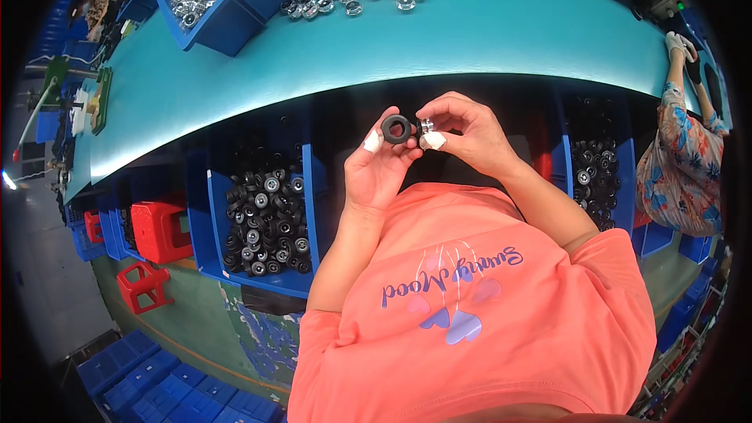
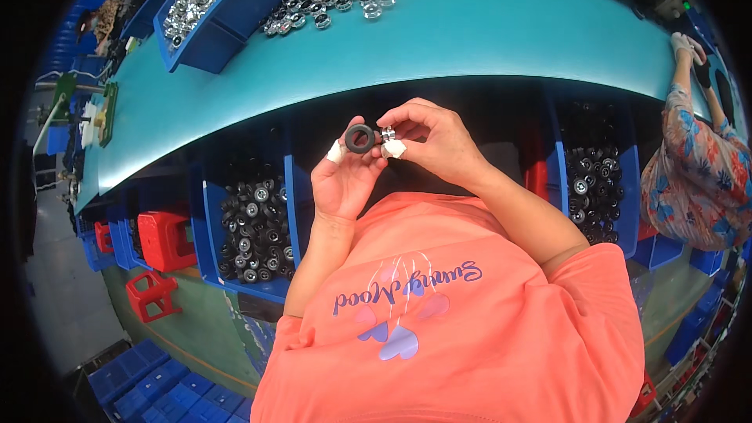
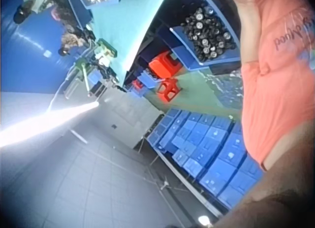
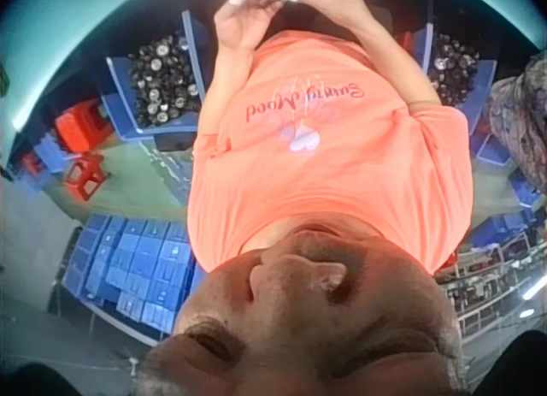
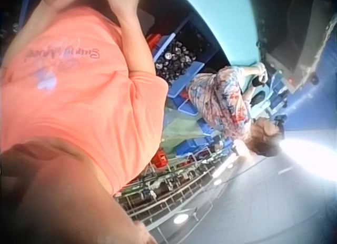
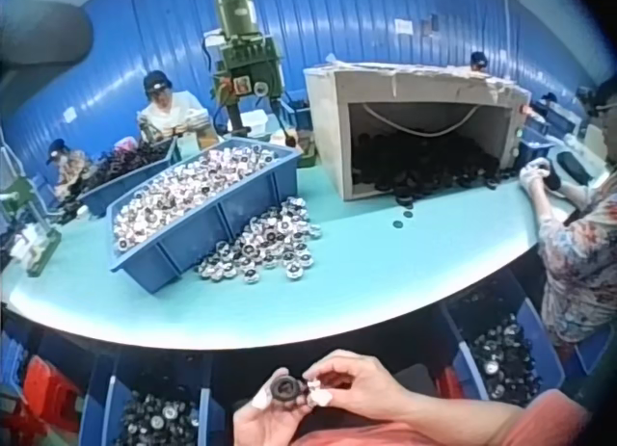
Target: Assembling small metal components into black plastic circular parts on a factory production line.
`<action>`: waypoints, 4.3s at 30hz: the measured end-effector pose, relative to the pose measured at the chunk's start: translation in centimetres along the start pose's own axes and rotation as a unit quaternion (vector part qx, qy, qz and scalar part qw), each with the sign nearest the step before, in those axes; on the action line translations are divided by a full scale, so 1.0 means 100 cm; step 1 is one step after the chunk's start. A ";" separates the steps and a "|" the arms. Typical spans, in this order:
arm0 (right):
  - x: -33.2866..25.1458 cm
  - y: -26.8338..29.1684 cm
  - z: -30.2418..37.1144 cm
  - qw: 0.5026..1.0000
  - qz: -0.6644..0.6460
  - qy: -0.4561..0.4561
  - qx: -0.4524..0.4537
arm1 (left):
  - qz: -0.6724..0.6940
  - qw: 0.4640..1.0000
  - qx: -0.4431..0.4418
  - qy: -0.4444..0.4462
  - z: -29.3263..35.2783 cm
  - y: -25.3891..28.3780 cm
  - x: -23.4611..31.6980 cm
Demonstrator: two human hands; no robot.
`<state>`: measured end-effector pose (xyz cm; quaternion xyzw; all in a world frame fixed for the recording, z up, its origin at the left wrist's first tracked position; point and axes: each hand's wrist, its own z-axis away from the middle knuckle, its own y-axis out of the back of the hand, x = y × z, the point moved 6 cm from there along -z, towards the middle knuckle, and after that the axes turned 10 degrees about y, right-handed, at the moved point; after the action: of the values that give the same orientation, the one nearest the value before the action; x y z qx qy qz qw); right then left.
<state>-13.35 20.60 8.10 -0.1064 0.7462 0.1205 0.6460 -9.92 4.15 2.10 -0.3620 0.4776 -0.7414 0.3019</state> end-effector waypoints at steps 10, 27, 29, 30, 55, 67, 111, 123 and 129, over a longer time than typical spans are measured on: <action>-0.025 -0.011 -0.004 0.982 0.143 0.122 0.009 | -0.120 0.992 0.022 -0.039 0.000 -0.013 0.001; -0.026 -0.032 -0.002 0.969 0.184 0.164 -0.015 | -0.320 0.928 0.137 -0.130 -0.002 -0.006 0.000; -0.019 -0.024 -0.003 0.986 0.103 0.129 0.006 | -0.308 0.932 0.120 -0.147 0.000 -0.007 0.004; -0.015 -0.019 -0.003 0.992 0.063 0.111 0.016 | -0.302 0.934 0.111 -0.156 0.002 -0.007 0.007; 0.024 -0.026 0.011 0.999 -0.012 0.012 0.033 | -0.495 0.840 0.117 -0.190 0.008 -0.020 0.015; 0.017 -0.031 0.014 0.998 0.057 0.030 0.018 | -0.534 0.785 0.200 -0.241 0.006 -0.015 0.018; 0.076 -0.029 0.002 0.919 -0.332 -0.203 0.064 | -0.548 0.807 0.182 -0.123 -0.009 -0.011 0.010; -0.021 0.031 -0.012 0.990 0.077 0.076 0.095 | -0.544 0.796 0.233 -0.128 0.020 -0.010 0.045; -0.083 0.200 -0.079 0.854 0.422 0.231 0.198 | -0.791 0.407 0.446 -0.098 0.158 0.036 0.170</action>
<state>-25.87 37.07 18.26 0.3238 0.8554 0.2035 0.3492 -6.00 -18.40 7.42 -0.4627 -0.4525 -0.7184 -0.2552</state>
